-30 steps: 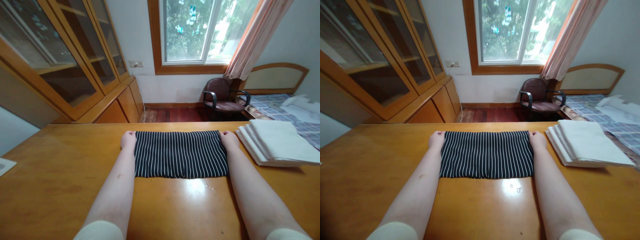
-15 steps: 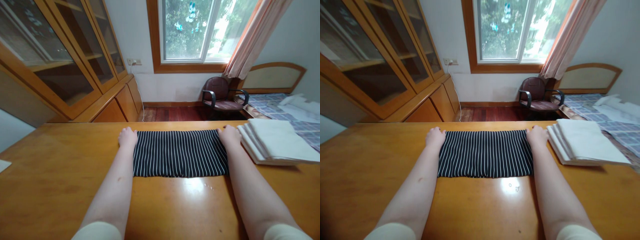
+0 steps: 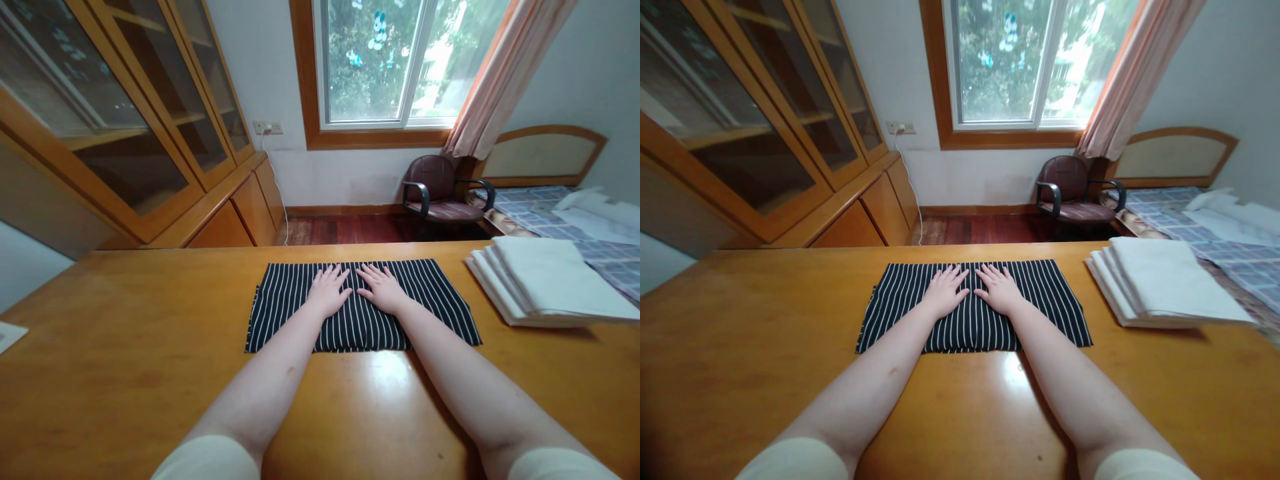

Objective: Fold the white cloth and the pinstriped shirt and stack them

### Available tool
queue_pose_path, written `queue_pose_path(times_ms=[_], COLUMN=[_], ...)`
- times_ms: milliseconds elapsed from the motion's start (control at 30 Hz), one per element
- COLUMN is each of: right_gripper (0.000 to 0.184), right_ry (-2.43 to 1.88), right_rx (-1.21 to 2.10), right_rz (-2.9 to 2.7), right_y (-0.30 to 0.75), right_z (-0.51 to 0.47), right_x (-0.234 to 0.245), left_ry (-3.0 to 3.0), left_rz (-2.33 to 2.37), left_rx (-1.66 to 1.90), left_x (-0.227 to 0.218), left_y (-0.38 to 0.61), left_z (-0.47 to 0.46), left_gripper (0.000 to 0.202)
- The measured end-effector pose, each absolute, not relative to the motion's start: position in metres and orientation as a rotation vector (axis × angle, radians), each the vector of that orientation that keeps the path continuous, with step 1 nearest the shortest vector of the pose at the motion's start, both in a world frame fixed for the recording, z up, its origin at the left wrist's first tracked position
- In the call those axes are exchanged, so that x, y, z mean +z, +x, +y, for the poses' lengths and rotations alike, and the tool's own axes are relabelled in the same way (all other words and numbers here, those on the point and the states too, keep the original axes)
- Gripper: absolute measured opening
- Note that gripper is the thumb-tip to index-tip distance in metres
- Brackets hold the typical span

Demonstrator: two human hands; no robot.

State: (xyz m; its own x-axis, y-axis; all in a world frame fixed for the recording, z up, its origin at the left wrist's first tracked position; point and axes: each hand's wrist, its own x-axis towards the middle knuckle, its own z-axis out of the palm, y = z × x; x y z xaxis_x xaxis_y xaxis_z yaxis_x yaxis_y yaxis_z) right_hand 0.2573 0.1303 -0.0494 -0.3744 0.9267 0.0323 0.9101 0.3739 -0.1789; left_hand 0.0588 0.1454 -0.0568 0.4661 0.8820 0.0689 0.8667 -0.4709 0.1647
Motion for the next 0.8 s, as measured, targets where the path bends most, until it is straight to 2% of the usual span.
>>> queue_pose_path(times_ms=[267,533,800], right_gripper=[0.071,0.072,0.069], right_ry=[-1.983,-2.245,-2.324], right_rx=[0.165,0.089,0.028], right_rz=[-2.336,-2.143,-2.029], right_y=[0.280,0.361,0.376], right_z=[0.137,0.133,0.130], right_x=[-0.054,-0.055,-0.055], left_ry=[2.304,2.216,2.265], left_rz=[1.944,2.108,2.139], left_rx=[0.150,0.073,0.099], left_x=[-0.051,-0.055,-0.058], left_y=[0.032,-0.042,-0.039], left_z=[0.157,0.165,0.162], left_gripper=[0.079,0.073,0.072])
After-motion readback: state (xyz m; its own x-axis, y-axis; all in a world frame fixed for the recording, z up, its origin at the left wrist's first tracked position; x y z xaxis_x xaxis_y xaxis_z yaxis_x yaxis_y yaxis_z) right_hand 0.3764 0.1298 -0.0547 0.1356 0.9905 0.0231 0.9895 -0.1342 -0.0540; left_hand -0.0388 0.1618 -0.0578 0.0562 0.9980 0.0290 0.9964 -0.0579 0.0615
